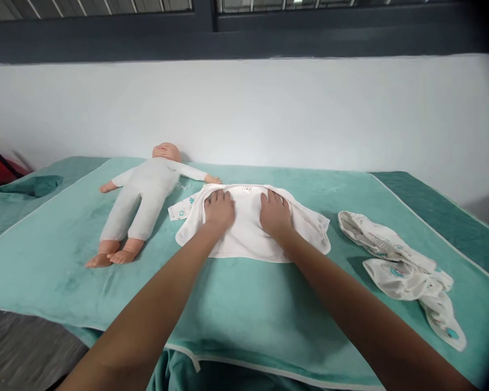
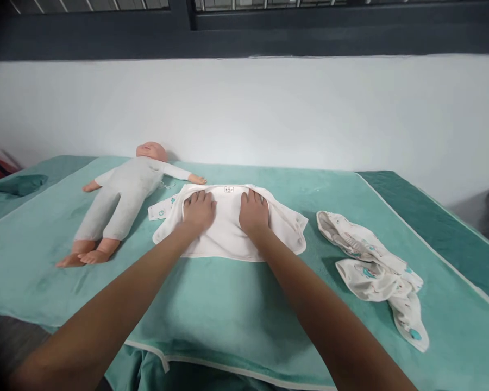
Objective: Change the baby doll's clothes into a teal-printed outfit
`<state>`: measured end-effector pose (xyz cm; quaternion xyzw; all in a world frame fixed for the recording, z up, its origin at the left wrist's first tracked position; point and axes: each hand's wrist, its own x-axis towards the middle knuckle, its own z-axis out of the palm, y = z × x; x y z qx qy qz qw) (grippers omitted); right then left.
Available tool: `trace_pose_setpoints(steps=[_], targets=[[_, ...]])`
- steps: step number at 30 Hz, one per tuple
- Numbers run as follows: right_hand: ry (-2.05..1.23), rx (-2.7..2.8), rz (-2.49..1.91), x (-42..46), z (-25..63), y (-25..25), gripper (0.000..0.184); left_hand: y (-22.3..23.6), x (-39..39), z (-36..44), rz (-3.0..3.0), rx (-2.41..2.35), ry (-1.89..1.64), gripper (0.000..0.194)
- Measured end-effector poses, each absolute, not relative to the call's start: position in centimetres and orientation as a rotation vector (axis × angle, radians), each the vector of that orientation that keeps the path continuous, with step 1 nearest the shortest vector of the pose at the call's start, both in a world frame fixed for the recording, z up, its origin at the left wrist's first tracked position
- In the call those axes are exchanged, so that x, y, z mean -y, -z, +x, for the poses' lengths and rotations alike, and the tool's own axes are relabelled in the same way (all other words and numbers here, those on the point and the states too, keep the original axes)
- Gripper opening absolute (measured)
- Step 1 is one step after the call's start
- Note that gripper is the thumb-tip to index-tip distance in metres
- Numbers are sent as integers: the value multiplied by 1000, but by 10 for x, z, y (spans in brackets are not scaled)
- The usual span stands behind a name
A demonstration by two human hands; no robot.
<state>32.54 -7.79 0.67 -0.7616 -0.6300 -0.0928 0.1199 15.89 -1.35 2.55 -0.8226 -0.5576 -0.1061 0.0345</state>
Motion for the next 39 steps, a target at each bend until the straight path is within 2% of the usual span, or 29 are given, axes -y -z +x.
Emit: trace_pose_setpoints(steps=[12,18,24,27,35,39], targets=[[199,1912,-2230,69,341,-1,49,-8,7,155,-2600,1782,371,60],[241,1933,-2216,69,337,-2,47,-7,10,155,-2585,1784,367,59],[286,2198,-2008,74,321,-10,35,-3,18,159,-2499,1688,400,56],[268,2238,-1978,74,317,-10,35,2,23,159,-2475,1603,416,53],[188,2114,-1970,103,316,1,46,-1,50,136,-2602,1480,709,36],[158,1996,-1860,162,317,9,40,3,82,91,-2644,1425,990,31]])
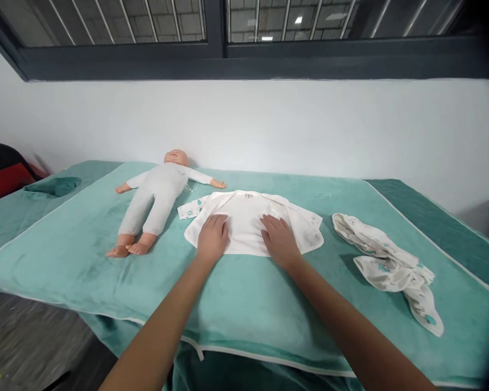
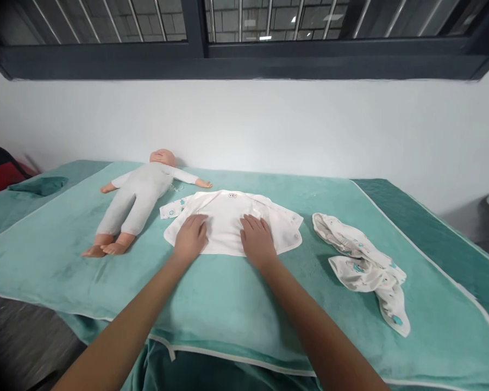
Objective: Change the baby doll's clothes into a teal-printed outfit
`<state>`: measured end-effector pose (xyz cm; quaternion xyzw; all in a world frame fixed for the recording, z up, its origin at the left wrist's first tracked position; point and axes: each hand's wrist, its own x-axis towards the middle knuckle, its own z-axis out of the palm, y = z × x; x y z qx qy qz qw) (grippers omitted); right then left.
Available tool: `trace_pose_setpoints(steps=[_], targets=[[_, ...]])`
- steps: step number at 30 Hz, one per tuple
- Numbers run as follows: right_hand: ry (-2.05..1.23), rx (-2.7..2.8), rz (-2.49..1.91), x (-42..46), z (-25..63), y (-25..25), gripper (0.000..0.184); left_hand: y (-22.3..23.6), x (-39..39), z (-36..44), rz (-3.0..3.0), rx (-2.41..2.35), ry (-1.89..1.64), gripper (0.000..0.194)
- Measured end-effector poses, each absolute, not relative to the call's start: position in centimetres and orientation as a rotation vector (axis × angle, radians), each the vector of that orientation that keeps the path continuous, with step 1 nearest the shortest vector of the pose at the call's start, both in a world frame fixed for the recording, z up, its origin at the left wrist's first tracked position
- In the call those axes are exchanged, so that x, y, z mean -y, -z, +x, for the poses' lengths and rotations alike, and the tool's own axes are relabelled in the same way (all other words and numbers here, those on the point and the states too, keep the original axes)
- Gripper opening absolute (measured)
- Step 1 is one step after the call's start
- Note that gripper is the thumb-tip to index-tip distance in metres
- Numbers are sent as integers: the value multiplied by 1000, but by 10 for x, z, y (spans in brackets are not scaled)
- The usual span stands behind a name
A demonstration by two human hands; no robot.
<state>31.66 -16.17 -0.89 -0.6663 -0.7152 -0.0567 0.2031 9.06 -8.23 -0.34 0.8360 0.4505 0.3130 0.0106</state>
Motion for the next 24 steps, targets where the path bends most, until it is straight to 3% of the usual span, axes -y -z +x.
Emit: trace_pose_setpoints(steps=[7,13,20,24], targets=[[196,1996,-1718,258,337,16,24,21,136,15,2606,-1258,-980,61],[340,2099,-1793,249,337,7,20,16,132,24,2565,-1437,-1010,31],[249,2134,-1747,239,338,3,16,11,132,25,2522,-1568,-950,20],[70,2059,-1622,229,337,-7,17,-11,113,8,2451,-1480,-1229,20]])
